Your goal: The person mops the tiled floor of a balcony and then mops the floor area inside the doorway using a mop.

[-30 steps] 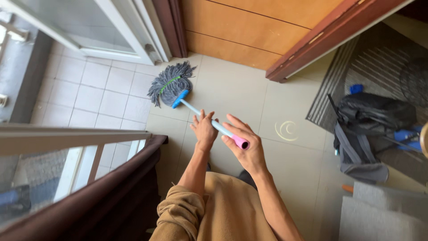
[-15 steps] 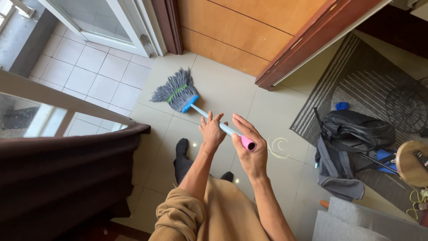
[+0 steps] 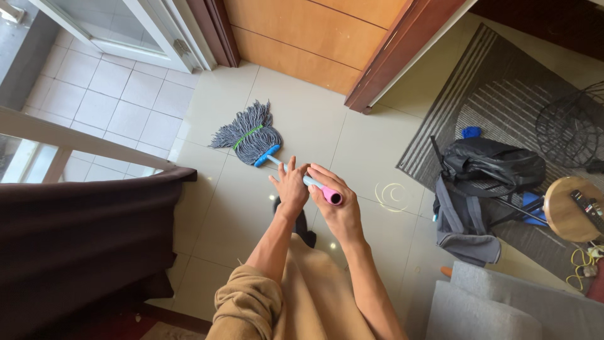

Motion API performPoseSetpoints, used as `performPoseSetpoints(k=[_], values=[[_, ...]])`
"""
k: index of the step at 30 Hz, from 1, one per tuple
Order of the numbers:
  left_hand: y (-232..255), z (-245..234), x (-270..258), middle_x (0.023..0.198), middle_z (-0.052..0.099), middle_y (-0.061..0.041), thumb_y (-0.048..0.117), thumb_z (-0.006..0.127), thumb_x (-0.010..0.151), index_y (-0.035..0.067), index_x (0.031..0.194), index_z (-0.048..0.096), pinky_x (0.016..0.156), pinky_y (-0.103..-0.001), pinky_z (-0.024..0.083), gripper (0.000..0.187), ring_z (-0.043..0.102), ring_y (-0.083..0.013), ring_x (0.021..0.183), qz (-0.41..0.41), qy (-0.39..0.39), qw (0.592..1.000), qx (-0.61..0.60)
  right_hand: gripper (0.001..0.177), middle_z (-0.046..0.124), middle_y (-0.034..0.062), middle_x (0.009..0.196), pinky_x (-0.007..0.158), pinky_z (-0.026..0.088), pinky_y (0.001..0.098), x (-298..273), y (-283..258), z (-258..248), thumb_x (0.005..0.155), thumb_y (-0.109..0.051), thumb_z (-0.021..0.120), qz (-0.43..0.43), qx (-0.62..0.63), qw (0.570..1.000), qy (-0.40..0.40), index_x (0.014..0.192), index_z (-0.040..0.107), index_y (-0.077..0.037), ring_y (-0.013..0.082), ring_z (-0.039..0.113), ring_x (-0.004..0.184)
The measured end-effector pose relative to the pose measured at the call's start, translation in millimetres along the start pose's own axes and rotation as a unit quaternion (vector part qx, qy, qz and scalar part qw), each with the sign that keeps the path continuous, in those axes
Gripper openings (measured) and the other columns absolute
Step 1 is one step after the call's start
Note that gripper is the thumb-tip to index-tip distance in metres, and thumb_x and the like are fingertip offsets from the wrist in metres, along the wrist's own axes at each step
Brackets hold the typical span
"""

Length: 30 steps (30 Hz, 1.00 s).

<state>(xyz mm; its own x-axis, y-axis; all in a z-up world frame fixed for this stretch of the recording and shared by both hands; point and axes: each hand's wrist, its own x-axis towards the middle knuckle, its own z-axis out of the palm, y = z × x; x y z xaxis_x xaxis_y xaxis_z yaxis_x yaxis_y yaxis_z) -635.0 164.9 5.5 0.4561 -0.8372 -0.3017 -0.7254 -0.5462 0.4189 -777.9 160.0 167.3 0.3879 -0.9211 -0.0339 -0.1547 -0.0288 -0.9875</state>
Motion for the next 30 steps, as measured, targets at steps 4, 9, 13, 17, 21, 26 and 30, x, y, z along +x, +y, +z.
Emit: performPoseSetpoints(k=[4,9,13,17,21,26,30], values=[[11,-3,19,0.162,0.031,-0.011,0.014,0.075,0.079,0.033,0.126,0.068,0.110,-0.081,0.012,0.051,0.021,-0.0472,0.150,-0.031,-0.028,0.999,-0.004,0.031,0.069,0.0074,0.136,0.104,0.053,0.0340,18,14,-3,0.094,-0.015,0.068,0.011,0.006,1.000,0.011,0.124,0.072,-0.007,0.0228,0.063,0.126],[-5,16,56,0.162,0.035,-0.011,0.020,0.066,0.091,0.035,0.125,0.070,0.112,-0.080,0.011,0.037,0.023,-0.0487,0.149,-0.055,0.017,0.998,-0.007,0.031,0.071,0.0094,0.131,0.104,0.051,0.0362,43,36,0,0.090,-0.011,0.074,-0.024,-0.040,0.999,0.007,0.121,0.074,-0.006,0.0245,0.065,0.122],[-19,22,97,0.159,0.040,-0.014,0.021,0.064,0.091,0.034,0.127,0.069,0.113,-0.079,0.013,0.038,0.027,-0.0495,0.148,-0.058,0.070,0.996,-0.003,0.031,0.071,0.0108,0.131,0.103,0.052,0.0374,84,50,2,0.090,-0.013,0.075,-0.041,-0.057,0.997,-0.029,0.120,0.075,-0.007,0.0268,0.064,0.121],[-20,17,140,0.156,0.042,-0.015,0.023,0.063,0.094,0.031,0.127,0.068,0.112,-0.078,0.014,0.035,0.028,-0.0506,0.146,-0.087,0.101,0.991,-0.033,0.035,0.069,0.0138,0.132,0.102,0.050,0.0399,137,55,-3,0.086,-0.016,0.078,-0.066,-0.118,0.987,-0.091,0.120,0.075,-0.010,0.0309,0.062,0.122],[-11,10,186,0.158,0.042,-0.014,0.021,0.061,0.095,0.030,0.129,0.068,0.114,-0.077,0.015,0.036,0.029,-0.0498,0.147,-0.123,0.127,0.983,-0.043,0.034,0.068,0.0161,0.133,0.104,0.049,0.0419,199,56,-12,0.085,-0.022,0.080,-0.112,-0.177,0.966,-0.151,0.118,0.077,-0.013,0.0338,0.060,0.123],[3,-1,234,0.156,0.042,-0.013,0.023,0.061,0.096,0.029,0.129,0.067,0.114,-0.075,0.015,0.035,0.027,-0.0493,0.147,-0.160,0.139,0.975,-0.069,0.035,0.067,0.0188,0.132,0.103,0.048,0.0427,261,53,-17,0.083,-0.026,0.081,-0.110,-0.199,0.956,-0.185,0.116,0.078,-0.015,0.0350,0.060,0.124],[12,7,252,0.156,0.043,-0.014,0.027,0.062,0.096,0.028,0.130,0.068,0.114,-0.076,0.017,0.034,0.029,-0.0499,0.147,-0.164,0.151,0.972,-0.072,0.038,0.065,0.0206,0.134,0.105,0.047,0.0435,287,56,-32,0.084,-0.028,0.082,-0.118,-0.198,0.953,-0.195,0.119,0.077,-0.014,0.0363,0.058,0.125]])
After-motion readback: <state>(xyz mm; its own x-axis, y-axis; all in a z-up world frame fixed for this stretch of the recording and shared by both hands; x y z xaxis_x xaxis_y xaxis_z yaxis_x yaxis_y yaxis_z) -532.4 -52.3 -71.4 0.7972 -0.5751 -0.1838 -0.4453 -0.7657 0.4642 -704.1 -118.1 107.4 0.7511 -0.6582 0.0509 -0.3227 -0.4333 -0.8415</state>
